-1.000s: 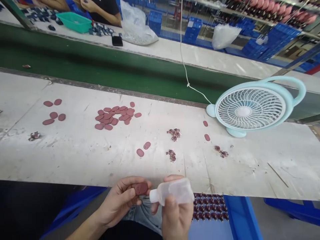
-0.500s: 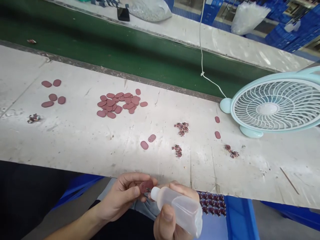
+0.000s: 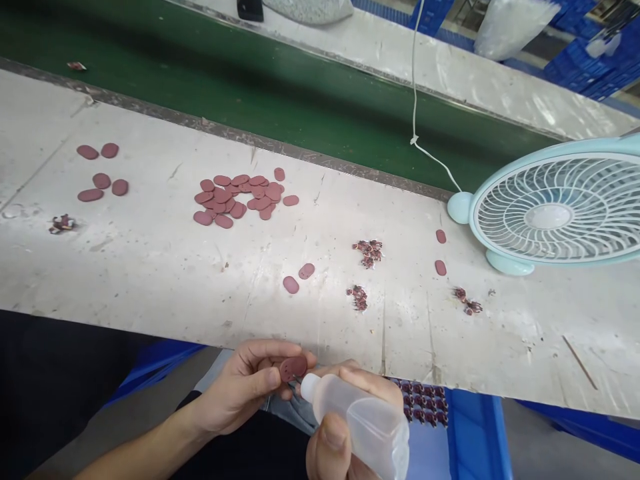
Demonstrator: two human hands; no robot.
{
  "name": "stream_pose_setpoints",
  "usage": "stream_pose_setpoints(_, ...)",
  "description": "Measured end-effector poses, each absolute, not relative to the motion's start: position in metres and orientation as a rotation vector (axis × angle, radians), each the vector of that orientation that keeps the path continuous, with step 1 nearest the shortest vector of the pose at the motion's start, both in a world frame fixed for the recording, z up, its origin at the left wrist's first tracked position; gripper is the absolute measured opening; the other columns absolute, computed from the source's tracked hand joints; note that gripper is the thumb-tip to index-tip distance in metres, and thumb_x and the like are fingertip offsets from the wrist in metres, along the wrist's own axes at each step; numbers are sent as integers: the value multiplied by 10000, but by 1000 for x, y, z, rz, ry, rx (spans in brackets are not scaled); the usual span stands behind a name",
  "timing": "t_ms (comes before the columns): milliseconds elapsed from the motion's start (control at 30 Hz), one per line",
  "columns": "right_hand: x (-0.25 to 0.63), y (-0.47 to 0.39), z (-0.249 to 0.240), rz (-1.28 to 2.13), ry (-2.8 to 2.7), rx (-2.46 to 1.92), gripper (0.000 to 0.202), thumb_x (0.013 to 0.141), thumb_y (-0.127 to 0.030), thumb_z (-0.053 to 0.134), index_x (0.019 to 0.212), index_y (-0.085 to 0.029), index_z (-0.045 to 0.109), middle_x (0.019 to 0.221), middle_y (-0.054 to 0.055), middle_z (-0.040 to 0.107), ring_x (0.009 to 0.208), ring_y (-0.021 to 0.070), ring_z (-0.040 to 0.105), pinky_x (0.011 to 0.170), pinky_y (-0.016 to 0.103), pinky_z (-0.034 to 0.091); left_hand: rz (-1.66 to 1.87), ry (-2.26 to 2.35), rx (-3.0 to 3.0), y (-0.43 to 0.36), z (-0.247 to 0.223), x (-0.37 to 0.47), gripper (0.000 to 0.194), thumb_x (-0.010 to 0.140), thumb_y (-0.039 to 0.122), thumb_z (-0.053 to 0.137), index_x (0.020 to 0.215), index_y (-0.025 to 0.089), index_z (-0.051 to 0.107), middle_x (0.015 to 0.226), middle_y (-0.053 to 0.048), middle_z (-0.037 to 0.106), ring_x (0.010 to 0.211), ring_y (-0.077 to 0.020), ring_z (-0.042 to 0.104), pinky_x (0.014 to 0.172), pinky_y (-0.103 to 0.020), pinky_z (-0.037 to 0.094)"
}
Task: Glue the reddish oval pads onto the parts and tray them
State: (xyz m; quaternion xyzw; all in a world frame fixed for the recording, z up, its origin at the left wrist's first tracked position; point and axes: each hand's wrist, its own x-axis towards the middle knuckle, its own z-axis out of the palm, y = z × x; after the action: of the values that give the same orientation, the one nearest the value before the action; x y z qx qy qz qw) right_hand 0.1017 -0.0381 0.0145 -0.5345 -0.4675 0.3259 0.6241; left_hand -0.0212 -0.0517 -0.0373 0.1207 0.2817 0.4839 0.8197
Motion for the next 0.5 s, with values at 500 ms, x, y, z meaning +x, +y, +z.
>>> stream_pose_setpoints(500, 105, -38, 14, 831, -1024, -1157, 219, 873, -456, 663, 1043, -319, 656, 673, 5, 609, 513, 248, 583, 420, 415, 494, 1033, 598, 234, -52, -36, -22, 250, 838, 277, 788, 1083, 230, 795, 1139, -100, 794, 878, -163, 750, 719, -199, 584)
